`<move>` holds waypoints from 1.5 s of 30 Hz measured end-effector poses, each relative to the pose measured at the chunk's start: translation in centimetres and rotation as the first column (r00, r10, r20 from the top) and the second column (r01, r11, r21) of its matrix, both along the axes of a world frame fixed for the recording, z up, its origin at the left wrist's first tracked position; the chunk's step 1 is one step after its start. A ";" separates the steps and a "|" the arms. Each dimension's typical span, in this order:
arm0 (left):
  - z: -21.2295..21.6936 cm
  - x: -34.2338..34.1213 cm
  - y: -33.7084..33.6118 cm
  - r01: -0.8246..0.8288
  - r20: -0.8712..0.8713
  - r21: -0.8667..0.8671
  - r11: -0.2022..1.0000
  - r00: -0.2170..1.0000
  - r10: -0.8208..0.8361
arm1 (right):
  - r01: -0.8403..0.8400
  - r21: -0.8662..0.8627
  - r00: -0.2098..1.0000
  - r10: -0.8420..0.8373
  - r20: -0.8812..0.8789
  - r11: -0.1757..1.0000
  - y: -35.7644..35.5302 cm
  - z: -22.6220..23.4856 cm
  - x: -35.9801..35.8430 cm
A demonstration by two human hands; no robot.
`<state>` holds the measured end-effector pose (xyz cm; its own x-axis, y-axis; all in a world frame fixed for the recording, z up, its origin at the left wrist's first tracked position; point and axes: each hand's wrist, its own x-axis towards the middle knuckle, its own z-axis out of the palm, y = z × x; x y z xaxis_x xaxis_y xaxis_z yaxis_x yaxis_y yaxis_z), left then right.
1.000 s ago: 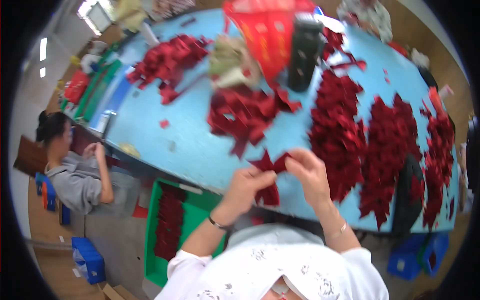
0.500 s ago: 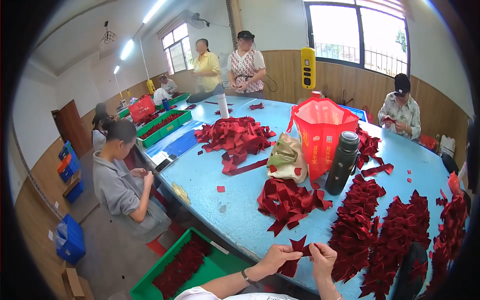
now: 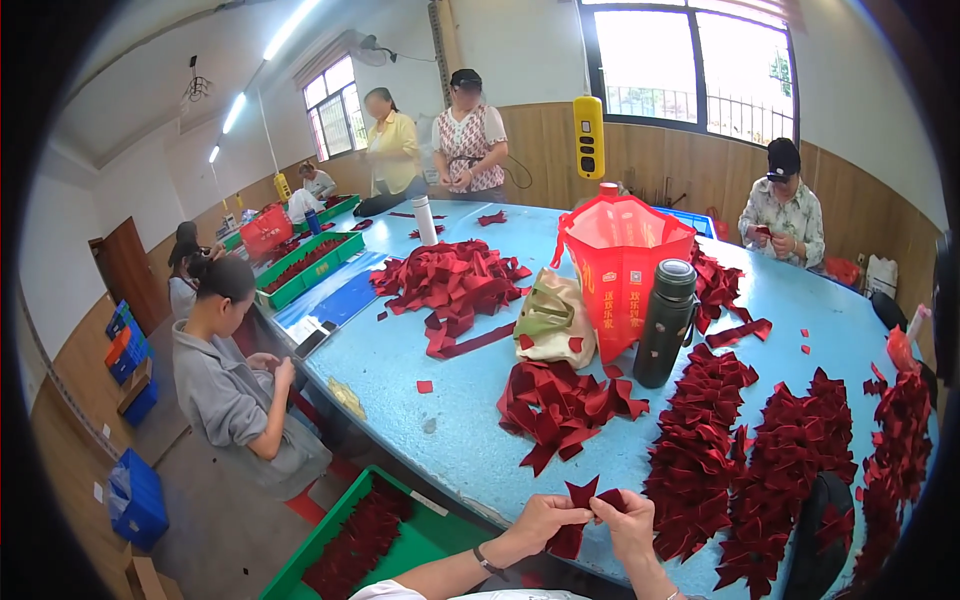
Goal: Folding and assembling red ribbon bows by hand at a workshop table.
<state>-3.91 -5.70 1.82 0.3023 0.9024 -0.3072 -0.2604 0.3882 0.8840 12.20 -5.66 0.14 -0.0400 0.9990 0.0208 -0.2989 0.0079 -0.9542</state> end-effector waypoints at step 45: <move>-0.5 0.1 0.5 -0.048 0.007 -0.069 0.996 0.999 0.048 | 0.004 -0.126 0.998 -0.011 -0.054 0.992 -0.1 0.4 1.9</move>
<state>-3.85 -5.23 1.33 0.2622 0.8926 -0.3666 -0.2876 0.4350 0.8533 14.11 -5.77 0.54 -0.0345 0.9941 -0.1030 -0.3507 -0.1085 -0.9302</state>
